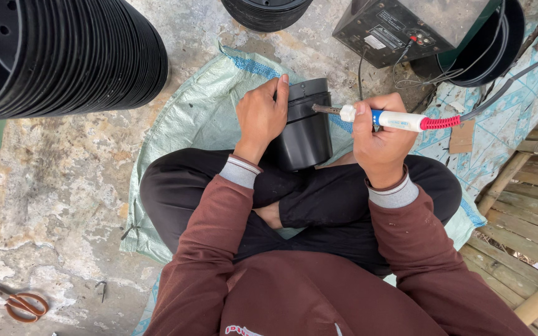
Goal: The person sits cross-legged on a tarp and uses a soldering iron to melt holes into the sides of black plastic nursery pots. They pick up a pot, hold it steady, and apply the hot tip to create drainage holes, then place the pot aside and repeat the process with another pot from a nearby stack.
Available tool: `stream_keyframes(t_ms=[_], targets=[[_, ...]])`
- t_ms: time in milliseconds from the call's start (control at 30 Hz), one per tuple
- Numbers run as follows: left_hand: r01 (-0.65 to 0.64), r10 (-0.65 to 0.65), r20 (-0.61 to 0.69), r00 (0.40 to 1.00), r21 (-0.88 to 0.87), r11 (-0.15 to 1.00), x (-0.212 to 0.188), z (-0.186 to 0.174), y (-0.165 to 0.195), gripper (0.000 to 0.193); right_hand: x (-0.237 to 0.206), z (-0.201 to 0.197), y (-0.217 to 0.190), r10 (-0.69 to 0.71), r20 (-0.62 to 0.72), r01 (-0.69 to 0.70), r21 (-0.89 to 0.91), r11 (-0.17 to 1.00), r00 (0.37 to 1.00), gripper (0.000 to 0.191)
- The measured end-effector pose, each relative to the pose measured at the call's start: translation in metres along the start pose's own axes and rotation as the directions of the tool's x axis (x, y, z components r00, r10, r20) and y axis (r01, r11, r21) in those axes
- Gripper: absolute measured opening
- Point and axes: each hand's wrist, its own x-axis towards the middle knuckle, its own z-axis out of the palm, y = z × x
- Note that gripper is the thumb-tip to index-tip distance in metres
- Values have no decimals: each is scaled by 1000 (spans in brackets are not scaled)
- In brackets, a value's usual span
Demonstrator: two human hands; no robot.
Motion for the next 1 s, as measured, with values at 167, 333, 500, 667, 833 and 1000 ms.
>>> stream_keyframes(t_ms=[167, 333, 500, 667, 833, 1000], targets=[[-1, 1, -10, 1000, 1, 1000, 0, 0, 1, 48, 0, 1, 1, 1, -1, -1, -16, 1000, 1000, 15], [0, 1, -13, 1000, 6, 1000, -1, 0, 0, 47, 0, 2, 2, -12, -4, 12, -16, 1000, 1000, 14], [3, -3, -4, 1000, 19, 1000, -1, 3, -2, 47, 2, 5, 4, 1, -1, -2, -40, 999, 1000, 15], [-4, 5, -35, 999, 20, 1000, -1, 4, -4, 46, 2, 12, 4, -3, 3, 3, -38, 999, 1000, 15], [3, -3, -30, 1000, 20, 1000, -2, 3, -6, 46, 2, 17, 1, -8, 16, 9, -55, 998, 1000, 16], [-4, 4, -33, 999, 3, 1000, -4, 3, -6, 47, 4, 18, 0, 14, 30, -13, -27, 1000, 999, 17]])
